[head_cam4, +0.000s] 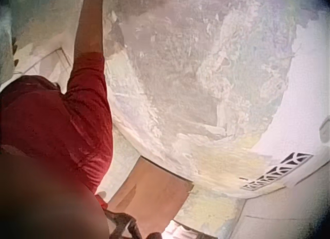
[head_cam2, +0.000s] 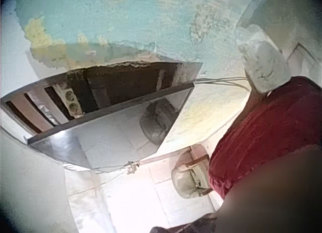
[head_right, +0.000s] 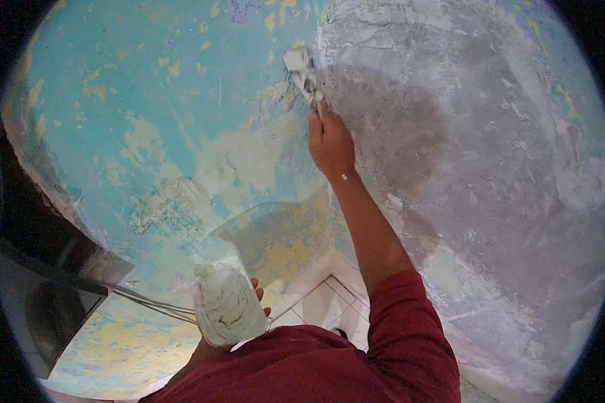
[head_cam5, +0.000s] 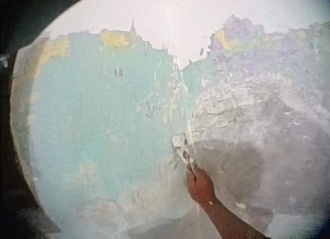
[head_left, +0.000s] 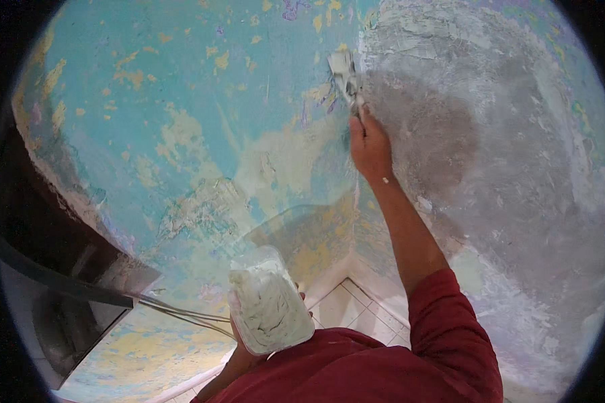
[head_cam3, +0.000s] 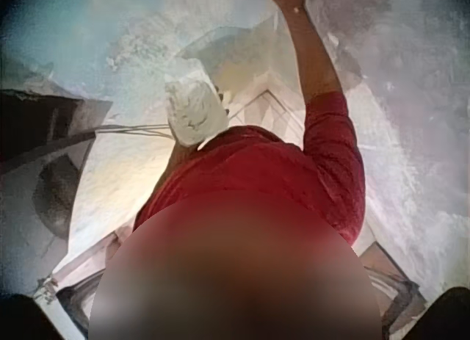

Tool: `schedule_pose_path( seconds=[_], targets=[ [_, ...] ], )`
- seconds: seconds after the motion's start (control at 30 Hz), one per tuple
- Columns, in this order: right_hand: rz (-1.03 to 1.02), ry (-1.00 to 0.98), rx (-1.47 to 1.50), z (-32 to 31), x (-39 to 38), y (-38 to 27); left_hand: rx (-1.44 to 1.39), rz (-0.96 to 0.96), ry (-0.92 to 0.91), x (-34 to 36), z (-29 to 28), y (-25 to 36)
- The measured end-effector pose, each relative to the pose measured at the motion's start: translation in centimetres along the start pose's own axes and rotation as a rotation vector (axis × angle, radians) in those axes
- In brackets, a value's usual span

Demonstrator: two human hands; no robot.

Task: The person applies wall putty to a wall with peeling paint using a putty knife, smoothing the putty over the damaged area.

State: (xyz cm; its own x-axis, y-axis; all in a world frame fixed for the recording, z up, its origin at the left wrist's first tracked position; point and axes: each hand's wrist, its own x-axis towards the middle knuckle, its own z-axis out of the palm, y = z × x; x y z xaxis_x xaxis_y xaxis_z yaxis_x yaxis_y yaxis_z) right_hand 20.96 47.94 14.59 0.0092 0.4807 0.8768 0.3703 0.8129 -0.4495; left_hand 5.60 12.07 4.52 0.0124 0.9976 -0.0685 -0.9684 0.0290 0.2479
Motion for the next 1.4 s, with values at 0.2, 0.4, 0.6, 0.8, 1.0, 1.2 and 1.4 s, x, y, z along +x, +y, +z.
schedule_pose_path(
  seconds=[0.2, 0.4, 0.6, 0.8, 1.0, 1.2, 1.4],
  targets=[
    [0.124, -0.257, -0.138, 1.3, -11.6, 5.3, 0.017, 0.047, 0.074, 0.6, -0.7, 0.4],
    [0.427, -0.091, 0.015, -4.0, -19.0, 5.1, -0.093, -0.074, -0.059, 1.5, 1.5, -0.2],
    [0.822, -0.110, 0.710, -8.8, -10.7, -3.4, -0.077, -0.106, -0.049, 2.3, 0.9, -0.1],
    [0.455, -0.040, 0.483, -6.5, -6.1, -0.8, 0.221, -0.108, -0.155, 2.7, 0.8, 0.2],
    [-0.014, 0.051, -0.156, -2.9, 0.7, -1.7, 0.190, -0.075, -0.075, 2.4, 1.3, 0.2],
    [0.162, -0.455, -0.410, 1.5, -3.1, -0.9, -0.011, 0.016, -0.014, 2.8, 1.2, 0.6],
    [0.263, -0.546, -0.262, -4.4, -13.1, 2.9, 0.167, -0.033, -0.034, 3.9, 0.3, 1.1]
  ],
)
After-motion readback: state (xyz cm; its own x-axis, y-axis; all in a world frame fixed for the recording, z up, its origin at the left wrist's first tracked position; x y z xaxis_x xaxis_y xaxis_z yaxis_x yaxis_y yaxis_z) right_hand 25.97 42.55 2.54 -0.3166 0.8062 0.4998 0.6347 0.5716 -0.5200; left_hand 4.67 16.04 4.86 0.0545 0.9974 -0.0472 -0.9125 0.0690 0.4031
